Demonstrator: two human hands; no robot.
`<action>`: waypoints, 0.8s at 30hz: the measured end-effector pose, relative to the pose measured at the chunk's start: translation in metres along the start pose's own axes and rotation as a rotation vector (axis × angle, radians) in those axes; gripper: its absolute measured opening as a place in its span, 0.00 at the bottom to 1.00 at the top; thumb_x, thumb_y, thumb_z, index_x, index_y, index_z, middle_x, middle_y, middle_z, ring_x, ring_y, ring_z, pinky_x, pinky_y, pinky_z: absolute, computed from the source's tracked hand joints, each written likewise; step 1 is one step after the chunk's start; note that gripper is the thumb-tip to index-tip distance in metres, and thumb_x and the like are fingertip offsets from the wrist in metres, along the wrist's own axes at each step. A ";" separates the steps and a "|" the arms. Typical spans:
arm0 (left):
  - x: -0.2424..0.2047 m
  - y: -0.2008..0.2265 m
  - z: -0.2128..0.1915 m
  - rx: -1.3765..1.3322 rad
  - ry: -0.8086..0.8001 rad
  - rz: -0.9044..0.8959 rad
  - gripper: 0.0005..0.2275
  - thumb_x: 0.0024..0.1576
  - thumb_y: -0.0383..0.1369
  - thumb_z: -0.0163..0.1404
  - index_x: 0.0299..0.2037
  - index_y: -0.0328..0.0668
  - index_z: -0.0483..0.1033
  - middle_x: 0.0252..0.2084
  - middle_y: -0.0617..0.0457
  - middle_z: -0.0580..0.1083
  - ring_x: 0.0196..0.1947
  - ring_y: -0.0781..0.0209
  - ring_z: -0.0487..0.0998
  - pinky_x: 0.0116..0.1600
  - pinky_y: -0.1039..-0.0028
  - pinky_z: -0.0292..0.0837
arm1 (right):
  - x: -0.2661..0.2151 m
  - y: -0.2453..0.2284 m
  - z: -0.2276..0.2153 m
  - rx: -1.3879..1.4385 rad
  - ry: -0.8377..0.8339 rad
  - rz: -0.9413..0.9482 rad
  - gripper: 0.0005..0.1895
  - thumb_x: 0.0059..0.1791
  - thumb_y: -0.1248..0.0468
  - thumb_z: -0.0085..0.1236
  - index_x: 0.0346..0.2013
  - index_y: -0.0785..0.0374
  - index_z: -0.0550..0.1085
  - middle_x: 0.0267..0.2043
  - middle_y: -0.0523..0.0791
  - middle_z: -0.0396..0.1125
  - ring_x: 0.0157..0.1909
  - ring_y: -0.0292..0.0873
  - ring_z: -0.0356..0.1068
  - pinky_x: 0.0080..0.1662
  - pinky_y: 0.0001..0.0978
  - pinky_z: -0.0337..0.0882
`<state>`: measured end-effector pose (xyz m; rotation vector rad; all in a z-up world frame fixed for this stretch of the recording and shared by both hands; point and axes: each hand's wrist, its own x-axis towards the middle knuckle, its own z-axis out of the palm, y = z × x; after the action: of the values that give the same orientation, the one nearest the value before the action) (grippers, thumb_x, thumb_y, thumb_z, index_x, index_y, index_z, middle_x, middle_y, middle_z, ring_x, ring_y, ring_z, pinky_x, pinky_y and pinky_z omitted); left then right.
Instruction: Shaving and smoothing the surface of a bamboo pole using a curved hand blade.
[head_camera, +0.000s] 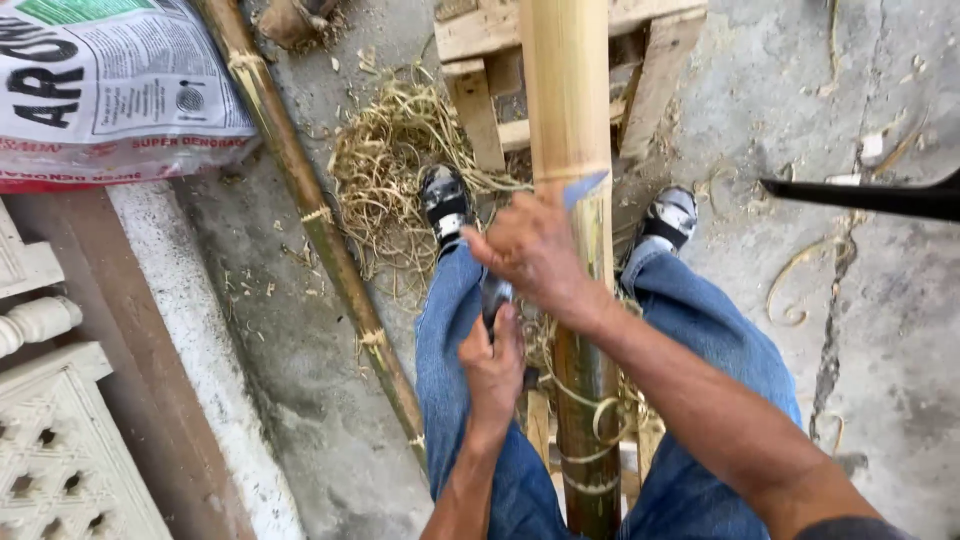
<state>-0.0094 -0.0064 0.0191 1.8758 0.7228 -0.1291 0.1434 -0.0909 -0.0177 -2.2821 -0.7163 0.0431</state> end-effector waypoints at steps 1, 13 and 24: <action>-0.007 -0.004 -0.009 0.000 0.003 0.003 0.15 0.66 0.42 0.47 0.33 0.38 0.73 0.20 0.57 0.69 0.18 0.70 0.70 0.21 0.73 0.65 | -0.009 -0.011 -0.001 0.000 0.003 -0.004 0.27 0.50 0.53 0.68 0.09 0.57 0.69 0.13 0.41 0.59 0.24 0.42 0.57 0.48 0.48 0.61; 0.022 0.008 0.011 0.107 0.034 0.116 0.15 0.67 0.38 0.48 0.32 0.34 0.72 0.18 0.50 0.70 0.16 0.60 0.72 0.24 0.65 0.65 | 0.014 0.002 -0.024 0.129 0.079 -0.003 0.24 0.51 0.57 0.67 0.14 0.59 0.69 0.21 0.43 0.62 0.31 0.44 0.60 0.45 0.43 0.59; 0.003 0.007 0.011 0.062 0.047 0.074 0.13 0.66 0.37 0.48 0.35 0.32 0.73 0.21 0.48 0.71 0.18 0.59 0.72 0.26 0.64 0.67 | 0.001 -0.006 -0.019 0.094 0.007 -0.009 0.25 0.51 0.57 0.66 0.12 0.58 0.68 0.17 0.41 0.61 0.29 0.43 0.56 0.44 0.42 0.57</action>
<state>-0.0003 -0.0164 0.0185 1.9684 0.6868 -0.0609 0.1456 -0.0996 -0.0001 -2.1887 -0.7057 0.0630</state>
